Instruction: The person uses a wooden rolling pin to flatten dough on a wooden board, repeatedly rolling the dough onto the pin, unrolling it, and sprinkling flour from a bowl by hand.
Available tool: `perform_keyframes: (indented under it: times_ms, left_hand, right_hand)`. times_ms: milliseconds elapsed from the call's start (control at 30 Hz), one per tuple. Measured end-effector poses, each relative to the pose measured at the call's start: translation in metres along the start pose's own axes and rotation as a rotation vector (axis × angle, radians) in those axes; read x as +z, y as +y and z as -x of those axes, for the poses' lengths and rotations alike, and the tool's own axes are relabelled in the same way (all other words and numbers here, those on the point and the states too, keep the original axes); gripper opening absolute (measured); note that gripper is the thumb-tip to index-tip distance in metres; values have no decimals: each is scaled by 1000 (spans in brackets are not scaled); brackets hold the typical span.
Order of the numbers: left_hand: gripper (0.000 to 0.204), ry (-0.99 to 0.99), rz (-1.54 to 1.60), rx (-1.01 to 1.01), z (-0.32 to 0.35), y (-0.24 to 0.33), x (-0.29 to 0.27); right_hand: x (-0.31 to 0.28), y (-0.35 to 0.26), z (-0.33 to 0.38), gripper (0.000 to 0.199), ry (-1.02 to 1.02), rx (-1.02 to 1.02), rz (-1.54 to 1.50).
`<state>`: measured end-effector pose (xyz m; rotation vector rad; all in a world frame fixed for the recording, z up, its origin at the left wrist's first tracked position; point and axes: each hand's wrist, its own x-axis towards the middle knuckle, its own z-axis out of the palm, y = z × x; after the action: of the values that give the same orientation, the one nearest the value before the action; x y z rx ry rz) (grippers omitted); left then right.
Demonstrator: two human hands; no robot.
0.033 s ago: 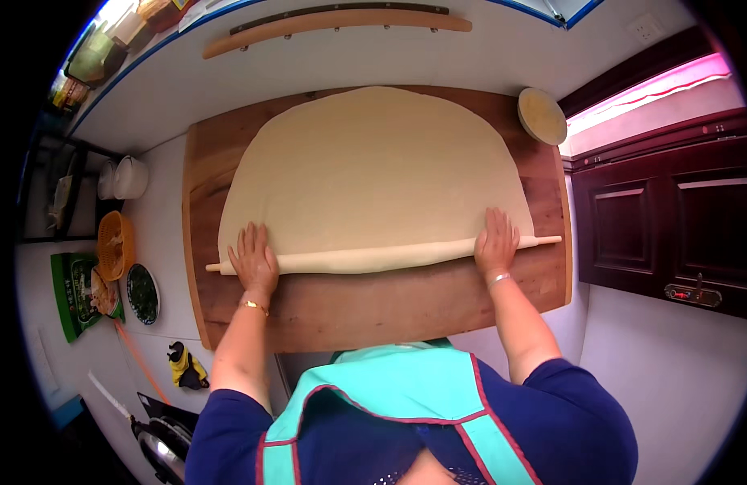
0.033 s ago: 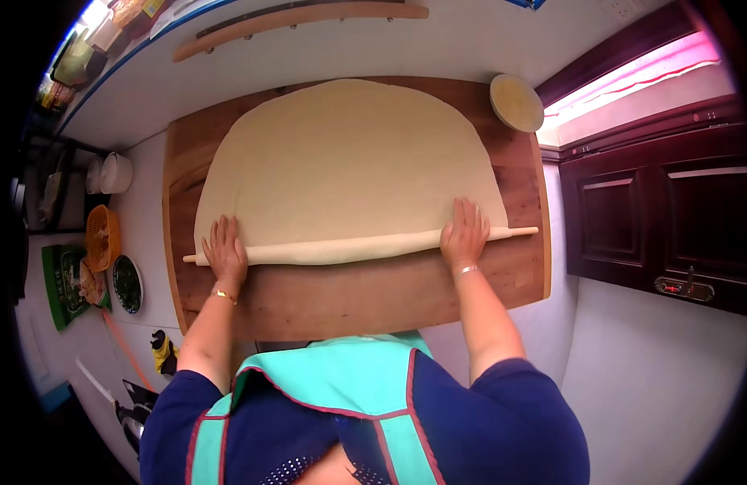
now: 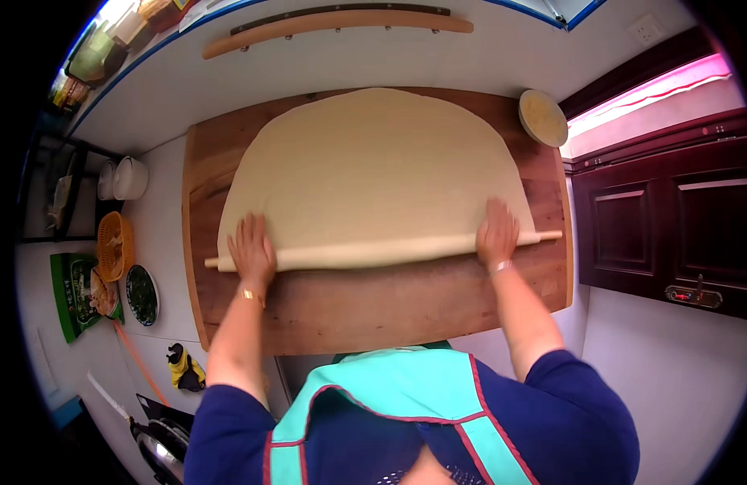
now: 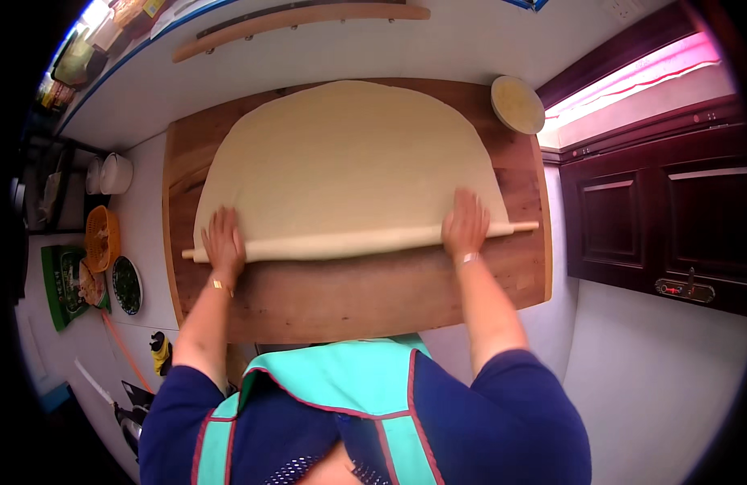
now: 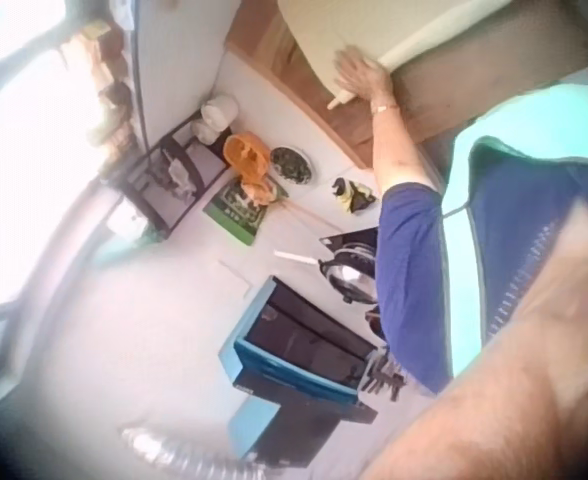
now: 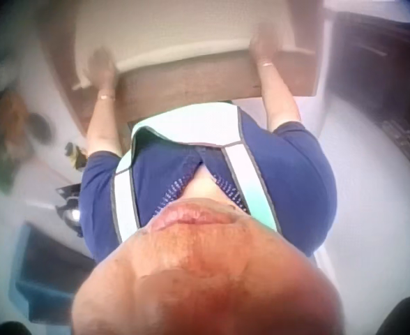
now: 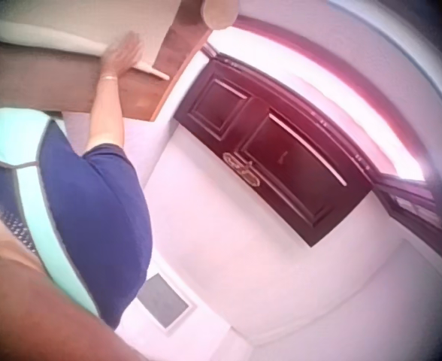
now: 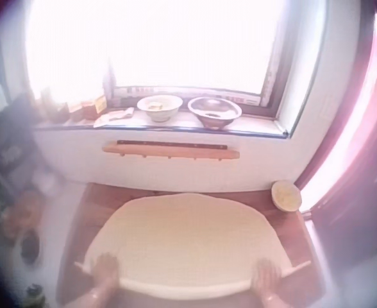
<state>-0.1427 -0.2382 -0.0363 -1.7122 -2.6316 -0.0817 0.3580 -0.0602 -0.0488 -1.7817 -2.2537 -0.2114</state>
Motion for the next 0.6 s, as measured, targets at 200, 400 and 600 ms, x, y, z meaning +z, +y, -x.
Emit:
perform_keyframes:
  times_ms: [200,400,600]
  left_hand:
    - [50,-3,142,135,-65,151,22]
    - [47,14,258,288,-41,208,-22]
    - [50,84,116,2,-42,30,22]
  right_hand:
    - [8,-138,-53,47,-326,-58,-208]
    - [-10,-191,-34,49,-240,-274,-270]
    - [21,-30,-32,51,-62,-14,-201]
